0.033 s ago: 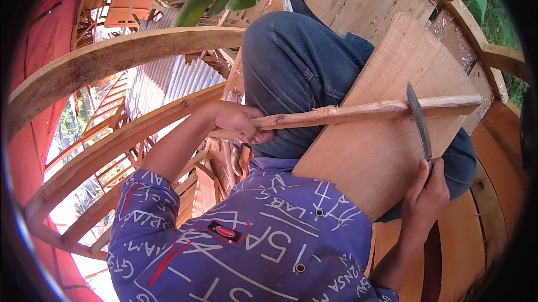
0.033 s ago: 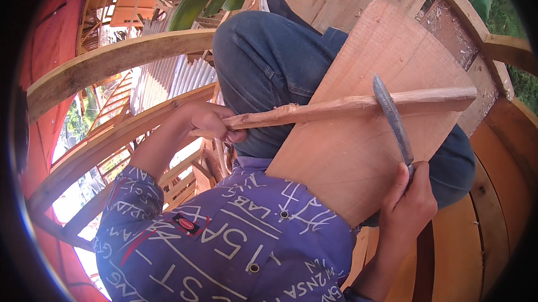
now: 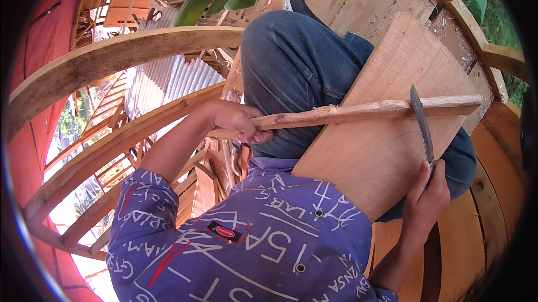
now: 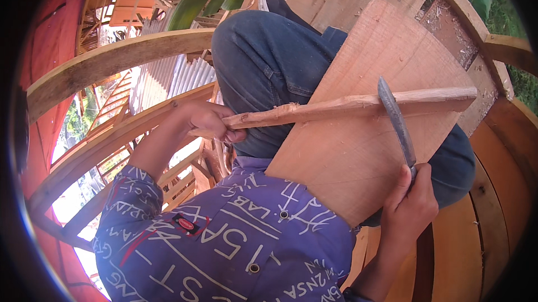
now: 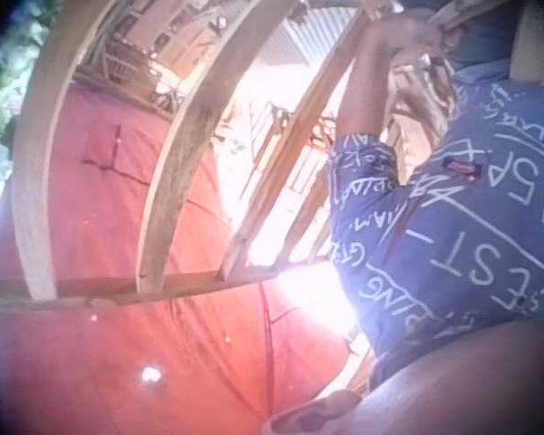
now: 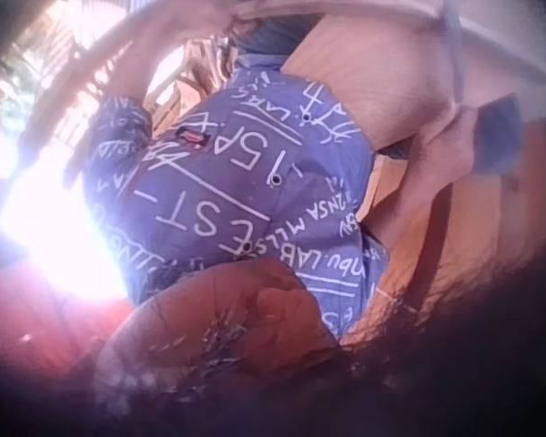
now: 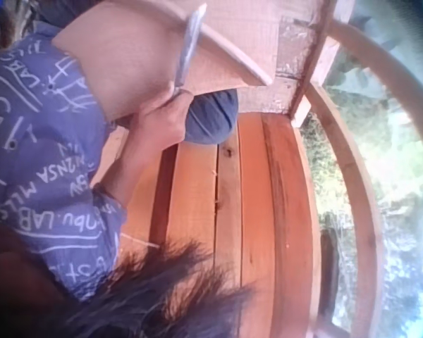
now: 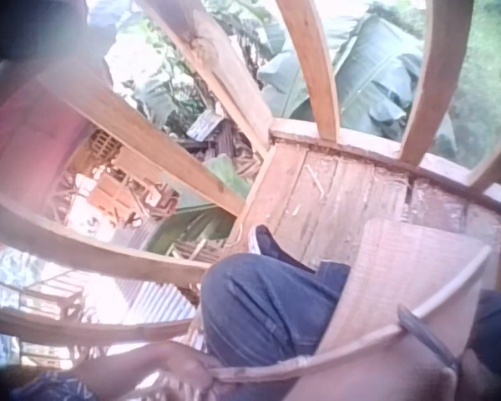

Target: The person sits on a wooden platform and uses a hand saw to cut a small wooden stick. They then switch to a knife to shave and smooth the stick, holding it against their leg for stability. The person continues to refine the stick's shape with the knife.

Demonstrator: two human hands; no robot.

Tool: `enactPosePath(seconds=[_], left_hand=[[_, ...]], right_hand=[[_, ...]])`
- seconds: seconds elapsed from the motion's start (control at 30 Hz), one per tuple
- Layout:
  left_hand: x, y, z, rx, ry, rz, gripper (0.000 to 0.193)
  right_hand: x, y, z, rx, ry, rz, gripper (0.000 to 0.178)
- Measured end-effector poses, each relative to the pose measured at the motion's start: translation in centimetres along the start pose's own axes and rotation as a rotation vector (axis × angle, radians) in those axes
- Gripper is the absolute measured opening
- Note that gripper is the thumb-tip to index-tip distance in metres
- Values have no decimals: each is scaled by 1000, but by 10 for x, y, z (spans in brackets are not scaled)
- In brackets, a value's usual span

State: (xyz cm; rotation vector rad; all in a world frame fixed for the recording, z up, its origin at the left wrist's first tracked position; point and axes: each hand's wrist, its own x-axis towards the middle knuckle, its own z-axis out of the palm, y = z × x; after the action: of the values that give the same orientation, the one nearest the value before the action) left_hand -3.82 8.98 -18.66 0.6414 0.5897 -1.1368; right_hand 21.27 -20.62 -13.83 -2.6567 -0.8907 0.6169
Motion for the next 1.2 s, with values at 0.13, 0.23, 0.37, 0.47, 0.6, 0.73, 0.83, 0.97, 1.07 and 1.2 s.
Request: enactPosePath(seconds=[0.13, 0.23, 0.37, 0.47, 0.6, 0.73, 0.83, 0.97, 1.07, 1.2], left_hand=[[1, 3, 1, -4, -17, 10, 18], [3, 0, -3, 10, -31, 35, 15], [4, 1, -3, 10, -66, 102, 11], [5, 2, -3, 19, -73, 90, 11], [3, 11, 1, 42, -51, 9, 16], [4, -4, -9, -11, -73, 47, 16], [5, -3, -2, -39, -62, 14, 15], [3, -1, -5, -18, -43, 38, 16], [6, -6, -8, -2, -50, 59, 17], [2, -4, -6, -2, -73, 38, 17]], right_hand=[[-1, 3, -1, 10, 43, 1, 25], [-5, 2, -1, -8, 52, -3, 25], [-6, 0, -5, -56, 50, 15, 26], [-7, 0, -6, -75, 56, 10, 27], [-8, 4, -9, -76, 79, 71, 28], [-7, 52, -40, -77, 272, 307, 29], [-17, 19, -30, -88, 69, 144, 28], [1, -13, 3, 25, 50, -7, 28], [9, -15, 2, -26, 58, -37, 27], [9, 37, -18, -111, 191, 236, 37]])
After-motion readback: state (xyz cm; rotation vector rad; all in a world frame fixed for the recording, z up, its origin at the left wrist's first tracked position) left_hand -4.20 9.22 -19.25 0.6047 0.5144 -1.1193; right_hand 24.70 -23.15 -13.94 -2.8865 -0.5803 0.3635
